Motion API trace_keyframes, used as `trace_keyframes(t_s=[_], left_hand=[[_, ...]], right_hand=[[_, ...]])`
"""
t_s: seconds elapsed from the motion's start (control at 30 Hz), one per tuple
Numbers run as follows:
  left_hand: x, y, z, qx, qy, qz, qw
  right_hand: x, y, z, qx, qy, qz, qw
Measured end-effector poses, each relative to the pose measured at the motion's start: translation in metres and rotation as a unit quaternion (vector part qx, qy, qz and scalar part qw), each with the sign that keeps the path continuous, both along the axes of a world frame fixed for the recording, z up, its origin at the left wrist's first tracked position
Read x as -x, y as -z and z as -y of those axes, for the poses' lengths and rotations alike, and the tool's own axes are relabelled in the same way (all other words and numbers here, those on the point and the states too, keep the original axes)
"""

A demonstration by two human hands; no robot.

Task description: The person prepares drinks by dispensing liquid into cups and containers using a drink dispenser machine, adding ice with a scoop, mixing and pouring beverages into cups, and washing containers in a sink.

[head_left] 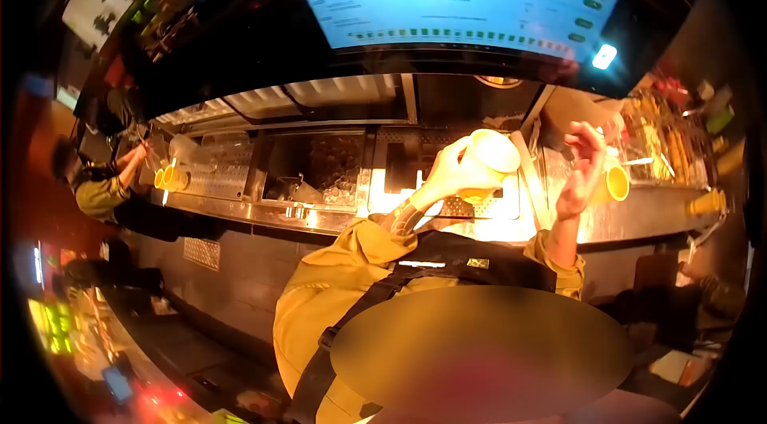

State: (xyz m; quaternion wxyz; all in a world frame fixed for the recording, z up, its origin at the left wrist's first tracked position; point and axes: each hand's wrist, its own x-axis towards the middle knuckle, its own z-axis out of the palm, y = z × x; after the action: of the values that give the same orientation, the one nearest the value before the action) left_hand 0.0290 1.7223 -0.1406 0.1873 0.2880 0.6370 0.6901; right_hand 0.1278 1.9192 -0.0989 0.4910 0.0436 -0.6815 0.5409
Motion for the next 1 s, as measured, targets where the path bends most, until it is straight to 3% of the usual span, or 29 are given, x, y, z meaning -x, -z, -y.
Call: trace_keyframes(t_s=[0.03,0.07,0.1,0.17,0.2,0.3,0.37,0.5,0.57,0.7,0.83,1.0], left_hand=[[0.009,0.010,0.001,0.016,-0.008,-0.003,1.000],[0.018,0.017,-0.001,0.114,-0.069,-0.038,0.990],[0.034,0.029,-0.009,0.168,-0.060,0.050,0.983],[0.051,0.036,-0.024,0.007,-0.040,0.089,0.995],[0.084,0.075,-0.041,-0.046,-0.005,0.095,0.994],[0.088,0.055,-0.047,0.029,-0.049,0.023,0.998],[0.090,0.054,-0.043,0.021,-0.039,0.016,0.999],[0.093,0.062,-0.035,0.035,-0.029,0.031,0.998],[0.092,0.056,-0.033,0.022,-0.021,0.065,0.997],[0.090,0.049,-0.028,0.079,-0.079,0.030,0.993],[0.091,0.041,-0.030,-0.001,-0.057,0.020,0.998],[0.105,0.044,-0.046,-0.020,-0.051,0.007,0.998]], right_hand=[[0.002,-0.021,-0.003,-0.020,-0.024,-0.047,0.998],[0.006,-0.041,-0.003,-0.059,-0.010,-0.066,0.996],[0.010,-0.060,-0.001,-0.095,0.006,-0.085,0.992],[0.015,-0.094,0.009,-0.149,0.062,-0.102,0.982],[0.019,-0.103,0.010,-0.176,0.083,-0.124,0.973],[0.025,-0.134,0.019,-0.255,0.095,-0.146,0.951],[0.037,-0.139,0.029,-0.300,0.088,-0.146,0.939],[0.053,-0.118,0.036,-0.382,0.109,-0.031,0.917],[0.038,-0.105,0.035,-0.396,0.100,-0.006,0.913],[0.033,-0.101,0.031,-0.326,0.087,-0.132,0.932],[0.029,-0.111,0.032,-0.306,0.108,-0.123,0.938],[0.030,-0.116,0.031,-0.284,0.127,-0.144,0.939]])
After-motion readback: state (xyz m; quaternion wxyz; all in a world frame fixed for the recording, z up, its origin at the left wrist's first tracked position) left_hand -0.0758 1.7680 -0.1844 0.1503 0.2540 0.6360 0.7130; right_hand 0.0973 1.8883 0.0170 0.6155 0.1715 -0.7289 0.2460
